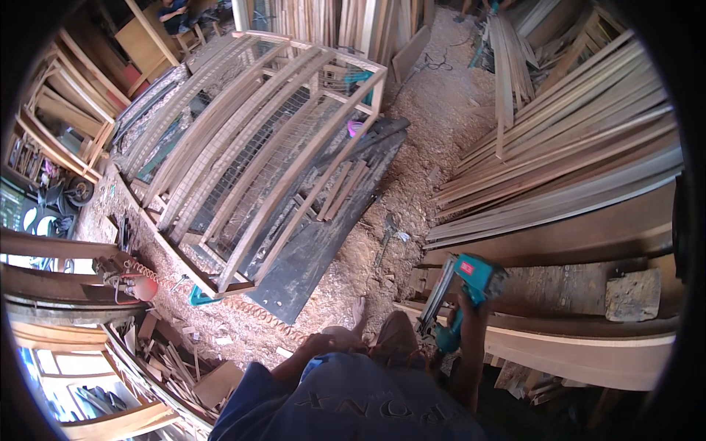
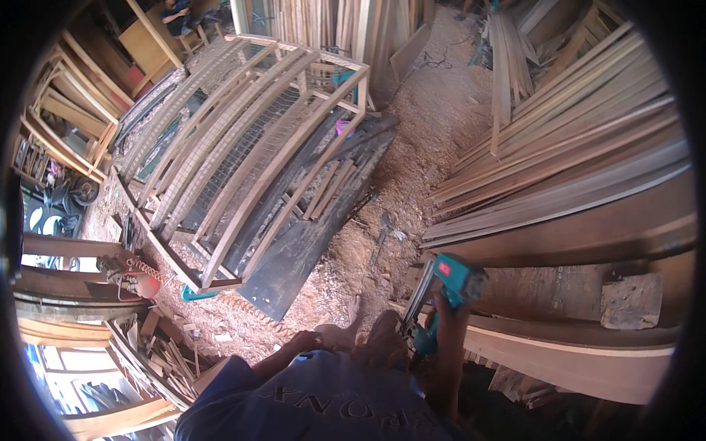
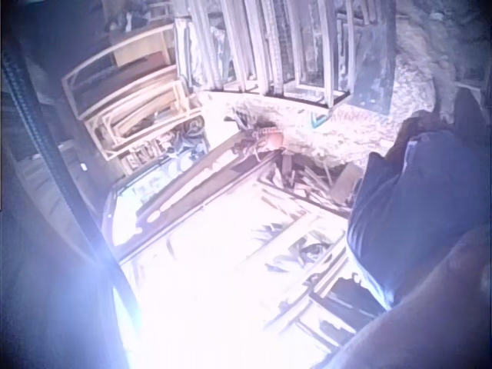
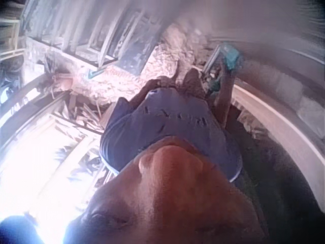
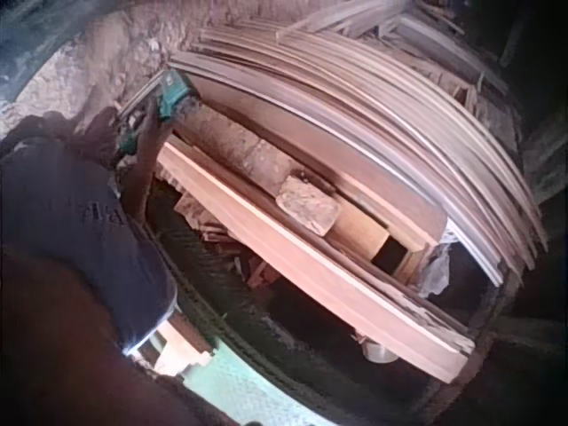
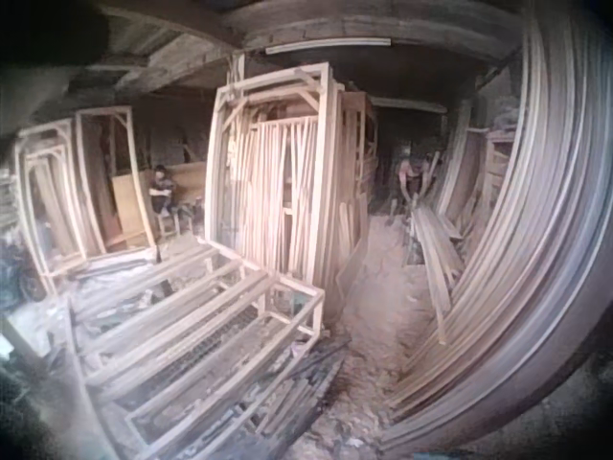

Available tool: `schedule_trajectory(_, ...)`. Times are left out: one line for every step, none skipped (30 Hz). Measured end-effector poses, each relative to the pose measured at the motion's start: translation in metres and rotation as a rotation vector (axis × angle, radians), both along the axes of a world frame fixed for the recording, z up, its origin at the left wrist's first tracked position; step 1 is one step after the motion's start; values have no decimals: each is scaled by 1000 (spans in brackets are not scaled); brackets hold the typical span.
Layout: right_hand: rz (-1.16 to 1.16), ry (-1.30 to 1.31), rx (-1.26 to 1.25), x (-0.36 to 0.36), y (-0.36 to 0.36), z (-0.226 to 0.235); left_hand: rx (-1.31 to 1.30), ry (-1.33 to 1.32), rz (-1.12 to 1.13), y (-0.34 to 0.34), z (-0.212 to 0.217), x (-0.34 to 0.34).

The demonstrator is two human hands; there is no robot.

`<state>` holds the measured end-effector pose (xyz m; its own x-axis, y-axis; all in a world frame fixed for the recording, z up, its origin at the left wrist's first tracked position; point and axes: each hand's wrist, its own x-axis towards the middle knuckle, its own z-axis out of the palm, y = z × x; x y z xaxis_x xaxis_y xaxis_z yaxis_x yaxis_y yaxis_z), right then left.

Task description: The person assembles a wooden frame by positioning thin wooden strips onto a mesh-covered structure and securing them with a pneumatic nail gun. They repeatedly align and fasten the strips along the frame's edges.

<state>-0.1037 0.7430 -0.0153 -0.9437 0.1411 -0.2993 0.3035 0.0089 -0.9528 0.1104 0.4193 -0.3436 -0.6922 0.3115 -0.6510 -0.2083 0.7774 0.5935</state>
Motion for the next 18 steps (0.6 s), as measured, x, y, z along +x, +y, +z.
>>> schedule_trajectory(65,-5,-22,-12,-9,-8,-24,-9,125,-13,21,10)
schedule_trajectory(131,-16,-39,-24,-17,-16,-67,-34,235,-23,44,20)
schedule_trajectory(196,-34,-53,-32,-22,-19,-104,-4,331,-30,68,30)
schedule_trajectory(229,-84,-83,-39,-26,-22,-117,1,524,-35,93,40)
schedule_trajectory(262,-130,-115,-47,-34,-26,-197,128,603,-40,120,49)
schedule_trajectory(293,-177,-146,-56,-41,-30,-271,173,697,-43,142,50)
schedule_trajectory(296,-205,-162,-66,-48,-34,-369,293,761,-43,165,52)
schedule_trajectory(298,-231,-179,-79,-55,-40,-404,299,861,-43,184,49)
schedule_trajectory(301,-257,-195,-91,-59,-46,-481,591,820,-45,199,41)
schedule_trajectory(311,-276,-255,-107,-65,-53,-461,667,941,-40,212,32)
schedule_trajectory(293,-301,-315,-123,-67,-60,-478,734,1046,-35,221,21)
schedule_trajectory(274,-325,-377,-142,-71,-69,-481,748,1132,-28,227,7)
schedule_trajectory(253,-351,-441,-162,-74,-77,-484,761,1215,-23,231,-7)
schedule_trajectory(271,-331,-458,-186,-76,-85,-514,756,1289,-17,234,-20)
schedule_trajectory(252,-345,-505,-211,-79,-92,-539,621,1346,-10,235,-34)
schedule_trajectory(234,-361,-552,-236,-82,-100,-488,651,1352,-4,234,-50)
schedule_trajectory(221,-379,-597,-260,-82,-106,-509,669,1354,1,233,-64)
schedule_trajectory(239,-371,-605,-284,-80,-109,-519,646,1322,2,231,-82)
